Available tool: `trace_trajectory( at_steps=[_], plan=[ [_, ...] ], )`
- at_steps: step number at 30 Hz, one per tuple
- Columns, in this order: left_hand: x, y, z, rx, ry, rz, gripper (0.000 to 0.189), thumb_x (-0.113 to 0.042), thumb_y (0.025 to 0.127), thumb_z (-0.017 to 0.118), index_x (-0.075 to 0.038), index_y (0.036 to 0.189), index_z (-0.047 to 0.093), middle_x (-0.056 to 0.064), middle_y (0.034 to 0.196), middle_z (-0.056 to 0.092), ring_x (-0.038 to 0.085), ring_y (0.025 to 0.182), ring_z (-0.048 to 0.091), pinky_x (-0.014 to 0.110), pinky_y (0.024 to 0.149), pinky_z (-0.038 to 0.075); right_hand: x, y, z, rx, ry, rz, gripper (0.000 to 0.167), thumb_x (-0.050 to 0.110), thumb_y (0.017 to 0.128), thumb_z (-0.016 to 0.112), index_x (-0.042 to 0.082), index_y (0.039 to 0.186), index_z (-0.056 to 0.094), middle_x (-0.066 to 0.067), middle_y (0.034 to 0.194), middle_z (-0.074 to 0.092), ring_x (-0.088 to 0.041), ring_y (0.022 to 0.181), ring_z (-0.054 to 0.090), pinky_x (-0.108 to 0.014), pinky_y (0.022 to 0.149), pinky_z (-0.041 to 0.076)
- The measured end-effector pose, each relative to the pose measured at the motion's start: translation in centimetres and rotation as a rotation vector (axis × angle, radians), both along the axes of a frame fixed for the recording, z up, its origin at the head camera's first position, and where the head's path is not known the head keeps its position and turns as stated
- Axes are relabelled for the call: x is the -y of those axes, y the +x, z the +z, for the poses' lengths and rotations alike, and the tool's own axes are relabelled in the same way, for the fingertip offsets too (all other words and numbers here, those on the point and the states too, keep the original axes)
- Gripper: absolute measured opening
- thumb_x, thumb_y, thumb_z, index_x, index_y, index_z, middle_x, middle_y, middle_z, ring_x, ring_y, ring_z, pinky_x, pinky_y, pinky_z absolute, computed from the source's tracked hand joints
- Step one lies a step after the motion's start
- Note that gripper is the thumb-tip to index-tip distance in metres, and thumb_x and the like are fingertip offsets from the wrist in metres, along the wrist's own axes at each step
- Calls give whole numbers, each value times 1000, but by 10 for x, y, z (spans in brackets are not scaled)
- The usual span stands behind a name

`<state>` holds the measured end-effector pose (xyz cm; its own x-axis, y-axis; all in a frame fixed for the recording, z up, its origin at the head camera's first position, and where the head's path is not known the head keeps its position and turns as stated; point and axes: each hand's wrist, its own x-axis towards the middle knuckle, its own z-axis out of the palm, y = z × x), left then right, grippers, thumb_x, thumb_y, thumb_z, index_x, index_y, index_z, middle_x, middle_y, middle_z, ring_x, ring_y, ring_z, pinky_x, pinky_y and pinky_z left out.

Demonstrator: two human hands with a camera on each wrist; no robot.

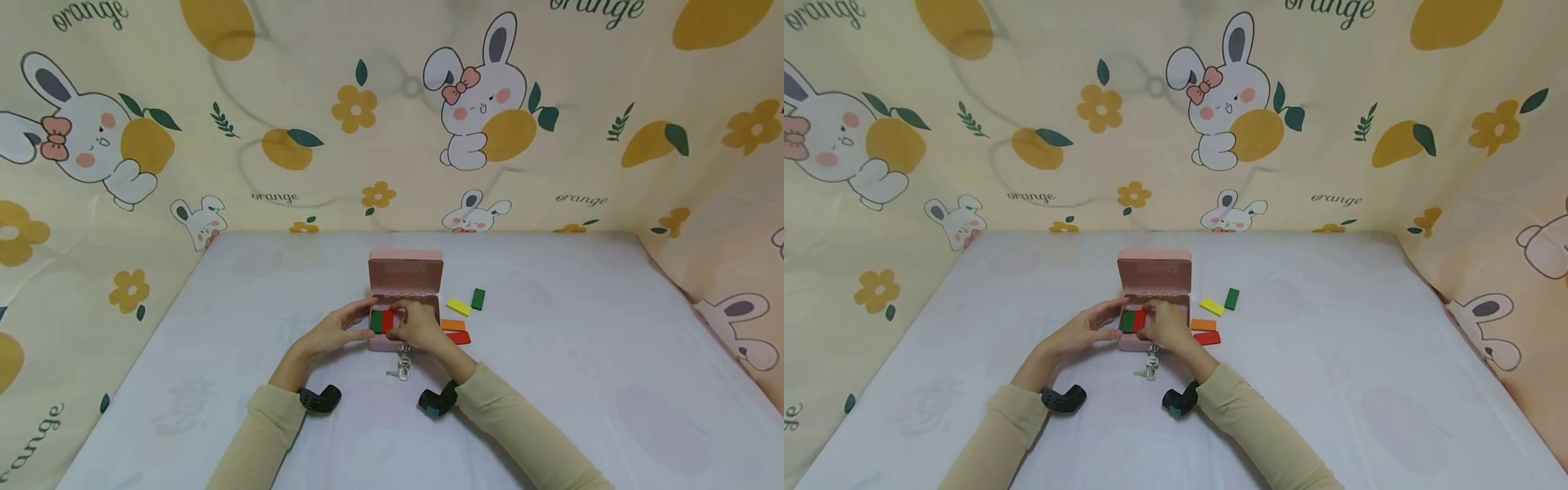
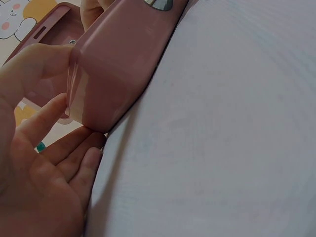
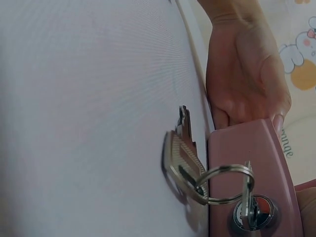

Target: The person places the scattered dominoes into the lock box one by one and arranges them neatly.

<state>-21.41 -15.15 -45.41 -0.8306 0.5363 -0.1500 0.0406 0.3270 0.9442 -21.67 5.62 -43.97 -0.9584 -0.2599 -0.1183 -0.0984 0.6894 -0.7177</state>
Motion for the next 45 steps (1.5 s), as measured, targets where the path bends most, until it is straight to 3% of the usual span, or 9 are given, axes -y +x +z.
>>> trace_trajectory(
  at_steps=[10,21,29,45],
  plan=[
    [-2,2,-1,-15,3,-4,68,-17,92,64,-14,151,31,9,162,25,37,148,25,55,122,21,-1,4,-1,6,25,9,48,15,76,82,6,120,64,-7,75,59,-16,66,48,-20,54,35],
    [0,3,-2,-11,13,-1,69,-17,92,65,-14,151,31,8,162,25,37,149,25,55,122,21,-6,7,6,6,-117,44,48,10,77,80,4,121,64,0,62,49,-11,57,44,-19,52,32],
    [0,4,-2,9,2,6,70,-21,92,66,-16,152,30,8,162,25,37,149,24,57,122,21,-16,12,14,-55,-175,97,42,10,79,78,1,118,64,0,65,48,-10,60,44,-17,53,34],
    [-3,-1,-2,23,4,34,68,-17,91,66,-19,150,33,5,161,28,34,149,25,56,123,20,-44,26,27,-74,-205,67,39,8,80,76,-3,115,65,0,66,49,-10,62,44,-17,54,35]
  ],
)
